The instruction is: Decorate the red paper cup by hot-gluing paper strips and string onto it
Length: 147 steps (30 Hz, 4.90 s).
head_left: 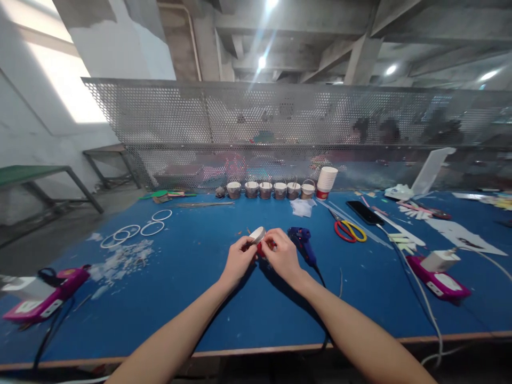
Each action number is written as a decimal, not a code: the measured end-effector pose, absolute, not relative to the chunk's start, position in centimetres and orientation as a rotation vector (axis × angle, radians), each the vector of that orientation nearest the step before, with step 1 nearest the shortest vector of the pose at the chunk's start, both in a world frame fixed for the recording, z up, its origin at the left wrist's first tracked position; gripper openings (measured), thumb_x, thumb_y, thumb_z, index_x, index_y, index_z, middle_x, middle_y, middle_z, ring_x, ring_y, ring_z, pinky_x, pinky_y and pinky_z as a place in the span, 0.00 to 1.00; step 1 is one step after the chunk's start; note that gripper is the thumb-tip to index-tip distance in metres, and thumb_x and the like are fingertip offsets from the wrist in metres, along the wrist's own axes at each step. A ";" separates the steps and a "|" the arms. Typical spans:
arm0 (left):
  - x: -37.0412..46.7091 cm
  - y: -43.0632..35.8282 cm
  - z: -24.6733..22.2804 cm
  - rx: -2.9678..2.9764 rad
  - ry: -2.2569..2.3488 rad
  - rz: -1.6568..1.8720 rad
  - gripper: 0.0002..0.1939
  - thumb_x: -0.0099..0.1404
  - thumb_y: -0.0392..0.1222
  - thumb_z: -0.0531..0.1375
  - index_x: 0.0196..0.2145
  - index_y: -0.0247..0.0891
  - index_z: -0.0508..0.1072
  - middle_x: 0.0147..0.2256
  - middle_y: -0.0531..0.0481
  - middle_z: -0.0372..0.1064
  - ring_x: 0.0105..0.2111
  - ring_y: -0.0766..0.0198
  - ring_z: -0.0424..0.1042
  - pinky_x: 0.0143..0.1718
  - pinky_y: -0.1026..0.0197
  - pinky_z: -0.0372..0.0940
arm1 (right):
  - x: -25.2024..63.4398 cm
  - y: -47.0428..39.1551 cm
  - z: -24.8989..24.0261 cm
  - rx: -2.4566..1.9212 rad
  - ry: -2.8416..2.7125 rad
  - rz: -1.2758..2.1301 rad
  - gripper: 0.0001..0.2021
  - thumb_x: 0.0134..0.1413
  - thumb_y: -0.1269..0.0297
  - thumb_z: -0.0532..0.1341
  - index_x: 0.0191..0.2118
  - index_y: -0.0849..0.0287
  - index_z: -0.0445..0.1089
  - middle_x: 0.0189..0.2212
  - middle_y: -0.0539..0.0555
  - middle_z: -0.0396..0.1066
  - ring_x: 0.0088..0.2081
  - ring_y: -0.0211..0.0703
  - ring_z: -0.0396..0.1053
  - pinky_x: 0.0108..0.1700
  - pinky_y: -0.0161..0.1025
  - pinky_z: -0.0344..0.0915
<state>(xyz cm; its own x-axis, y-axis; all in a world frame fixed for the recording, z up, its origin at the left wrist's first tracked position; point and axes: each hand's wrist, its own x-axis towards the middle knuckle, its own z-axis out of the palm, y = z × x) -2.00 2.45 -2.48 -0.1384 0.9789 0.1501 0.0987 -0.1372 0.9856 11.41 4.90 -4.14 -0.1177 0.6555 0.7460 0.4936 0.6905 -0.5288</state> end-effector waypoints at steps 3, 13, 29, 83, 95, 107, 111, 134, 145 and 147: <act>-2.1 2.5 -2.4 1.334 1.321 1.393 0.05 0.47 0.39 0.57 0.23 0.37 0.70 0.15 0.57 0.64 0.16 0.70 0.61 0.20 0.66 0.57 | 11.4 5.1 -4.2 -0.920 -1.764 0.194 0.07 0.56 0.69 0.56 0.27 0.56 0.66 0.32 0.54 0.70 0.31 0.42 0.69 0.34 0.37 0.66; -2.5 2.5 -2.3 1.443 1.355 1.402 0.08 0.48 0.42 0.59 0.25 0.37 0.75 0.20 0.55 0.67 0.21 0.67 0.63 0.24 0.65 0.59 | 11.5 5.0 -4.0 -0.929 -1.755 0.179 0.09 0.57 0.68 0.56 0.26 0.55 0.67 0.31 0.53 0.71 0.32 0.42 0.70 0.36 0.37 0.66; -2.8 2.4 -1.4 1.387 1.357 1.399 0.09 0.48 0.45 0.59 0.19 0.38 0.70 0.17 0.57 0.61 0.19 0.69 0.57 0.21 0.66 0.53 | 11.9 5.2 -3.8 -0.917 -1.762 0.222 0.07 0.56 0.67 0.58 0.27 0.55 0.68 0.31 0.54 0.70 0.34 0.44 0.70 0.38 0.39 0.66; -3.0 2.6 -1.7 1.583 1.402 1.377 0.07 0.49 0.44 0.61 0.25 0.38 0.75 0.22 0.54 0.67 0.23 0.66 0.62 0.26 0.65 0.58 | 11.8 5.4 -3.9 -0.963 -1.883 -0.105 0.09 0.51 0.72 0.60 0.23 0.56 0.65 0.22 0.48 0.68 0.29 0.42 0.65 0.37 0.40 0.54; -3.3 2.9 -1.6 1.613 1.418 1.360 0.07 0.48 0.44 0.59 0.20 0.38 0.69 0.20 0.57 0.62 0.22 0.67 0.59 0.26 0.65 0.56 | 11.7 5.3 -3.9 -0.956 -1.880 -0.034 0.08 0.51 0.73 0.60 0.23 0.57 0.66 0.23 0.49 0.69 0.30 0.40 0.66 0.37 0.38 0.53; -3.8 2.8 -0.9 1.534 1.400 1.302 0.10 0.49 0.44 0.58 0.25 0.36 0.74 0.21 0.55 0.66 0.19 0.69 0.59 0.20 0.67 0.54 | 12.2 5.6 -3.2 -0.980 -1.741 0.302 0.07 0.51 0.67 0.58 0.24 0.57 0.67 0.25 0.51 0.70 0.31 0.42 0.66 0.40 0.40 0.57; -3.9 2.5 -0.5 1.457 1.387 1.297 0.13 0.51 0.48 0.59 0.29 0.35 0.75 0.17 0.56 0.63 0.16 0.69 0.58 0.17 0.67 0.53 | 12.8 6.0 -2.9 -0.984 -1.629 0.512 0.13 0.57 0.59 0.53 0.30 0.58 0.70 0.30 0.53 0.71 0.34 0.42 0.67 0.39 0.38 0.62; -3.2 2.8 -0.9 1.441 1.405 1.210 0.14 0.53 0.42 0.56 0.34 0.33 0.76 0.12 0.57 0.62 0.12 0.69 0.60 0.14 0.68 0.54 | 12.5 6.5 -3.7 -1.070 -1.754 0.832 0.19 0.59 0.54 0.51 0.37 0.60 0.75 0.37 0.58 0.77 0.39 0.47 0.72 0.44 0.41 0.65; -3.3 3.0 -1.2 1.325 1.310 1.327 0.11 0.48 0.40 0.59 0.30 0.33 0.75 0.14 0.55 0.66 0.14 0.69 0.63 0.17 0.67 0.56 | 15.1 3.8 1.0 -0.880 -1.697 0.397 0.16 0.60 0.56 0.53 0.46 0.59 0.71 0.48 0.62 0.71 0.51 0.50 0.66 0.54 0.47 0.61; -3.5 3.2 -1.3 1.309 1.323 1.345 0.11 0.48 0.40 0.59 0.30 0.33 0.75 0.14 0.54 0.66 0.14 0.69 0.62 0.17 0.67 0.57 | 16.8 3.7 2.3 -0.837 -1.567 0.202 0.15 0.61 0.58 0.52 0.45 0.58 0.70 0.44 0.61 0.72 0.47 0.49 0.68 0.50 0.48 0.64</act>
